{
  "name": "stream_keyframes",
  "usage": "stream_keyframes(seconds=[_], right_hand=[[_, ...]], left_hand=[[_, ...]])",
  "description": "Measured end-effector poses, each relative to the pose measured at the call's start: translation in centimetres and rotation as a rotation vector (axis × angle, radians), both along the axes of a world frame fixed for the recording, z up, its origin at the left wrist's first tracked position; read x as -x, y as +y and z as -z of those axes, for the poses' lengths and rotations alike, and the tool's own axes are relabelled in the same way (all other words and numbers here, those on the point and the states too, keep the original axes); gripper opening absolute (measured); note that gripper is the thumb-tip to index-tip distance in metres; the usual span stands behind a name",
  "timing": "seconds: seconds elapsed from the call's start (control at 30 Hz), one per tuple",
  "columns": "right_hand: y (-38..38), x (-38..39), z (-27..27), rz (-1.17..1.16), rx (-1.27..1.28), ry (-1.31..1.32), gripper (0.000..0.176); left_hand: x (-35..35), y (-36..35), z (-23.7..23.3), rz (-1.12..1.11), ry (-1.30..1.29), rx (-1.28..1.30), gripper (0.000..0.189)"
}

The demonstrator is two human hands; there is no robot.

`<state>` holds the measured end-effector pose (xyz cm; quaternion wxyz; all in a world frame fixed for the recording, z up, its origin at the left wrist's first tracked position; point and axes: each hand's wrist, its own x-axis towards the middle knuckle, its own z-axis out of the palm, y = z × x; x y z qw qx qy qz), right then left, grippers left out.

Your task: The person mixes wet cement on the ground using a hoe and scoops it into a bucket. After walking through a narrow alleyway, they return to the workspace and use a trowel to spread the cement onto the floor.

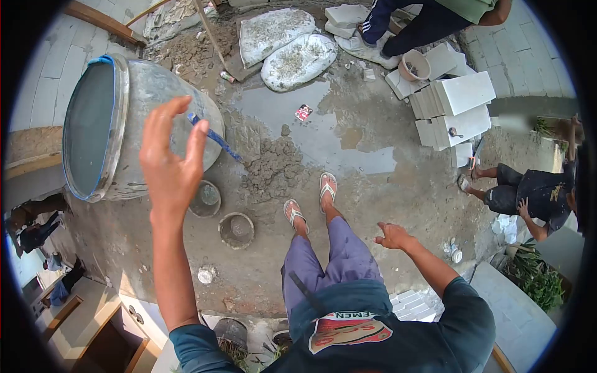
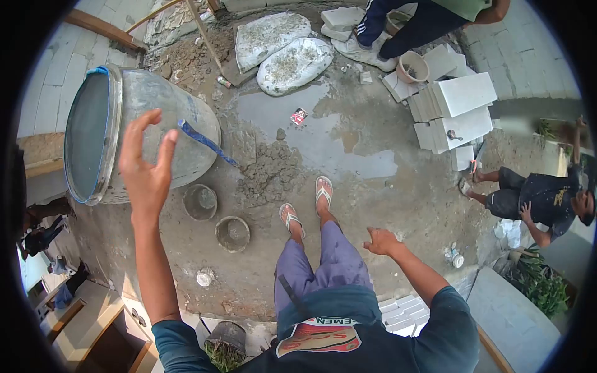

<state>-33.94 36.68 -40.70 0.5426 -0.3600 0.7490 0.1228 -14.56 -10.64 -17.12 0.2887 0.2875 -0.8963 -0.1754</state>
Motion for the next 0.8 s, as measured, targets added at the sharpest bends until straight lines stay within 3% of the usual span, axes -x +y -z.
stream_keyframes(seconds=[0.07, 0.1, 0.13, 0.17, 0.27, 0.33, 0.4, 0.47, 0.53, 0.6, 0.67, 0.73, 0.8], right_hand=[[-3.8, 2.3, 5.9, 0.221, 0.364, 0.078, 0.058], [-5.8, 2.9, 7.8, 0.211, 0.365, 0.058, 0.058], [-7.8, 3.5, 8.7, 0.469, 0.378, -0.093, 0.056], [-8.9, 4.1, 10.2, 0.729, 0.375, -0.242, 0.054], [-7.4, 3.1, 16.1, 0.816, 0.362, -0.359, 0.052], [-6.6, 2.5, 19.0, 0.795, 0.265, -0.397, 0.054], [-6.1, 2.1, 21.7, 0.776, 0.177, -0.427, 0.056], [-6.1, 1.1, 25.0, 0.679, 0.158, -0.497, 0.064], [-7.8, -0.9, 27.5, 0.63, 0.147, -0.554, 0.07], [-11.0, -3.6, 28.3, 0.39, 0.132, -0.635, 0.069], [-14.3, -7.2, 27.9, 0.479, 0.068, -0.881, 0.072], [-17.8, -11.2, 26.8, 0.827, -0.121, -1.101, 0.077], [-20.4, -15.0, 27.3, 1.328, -0.297, -1.347, 0.068]], left_hand=[[1.8, -3.5, 12.9, 0.104, -0.605, 0.145, 0.058], [2.0, -5.3, 18.2, 0.152, -0.901, 0.337, 0.057], [1.7, -7.0, 23.0, 0.207, -1.195, 0.525, 0.056], [1.1, -8.9, 27.1, 0.214, -1.376, 0.608, 0.053], [-3.4, -13.8, 37.3, 0.097, -1.785, 0.773, 0.037], [-2.4, -12.3, 35.8, -0.098, -1.919, 0.51, 0.029], [-7.1, -11.4, 35.7, 0.165, -1.751, 0.398, 0.018], [-9.1, -4.9, 33.8, 0.146, -1.712, 0.405, 0.012], [-10.5, -0.1, 31.6, -0.017, -1.721, 0.195, 0.015], [-11.2, 2.2, 27.9, -0.217, -1.727, -0.035, 0.025], [-10.8, 5.1, 24.6, -0.358, -1.692, -0.329, 0.027], [-10.6, 8.2, 22.0, -0.421, -1.582, -0.558, 0.028], [-10.4, 11.6, 20.5, -0.484, -1.45, -0.795, 0.029]])
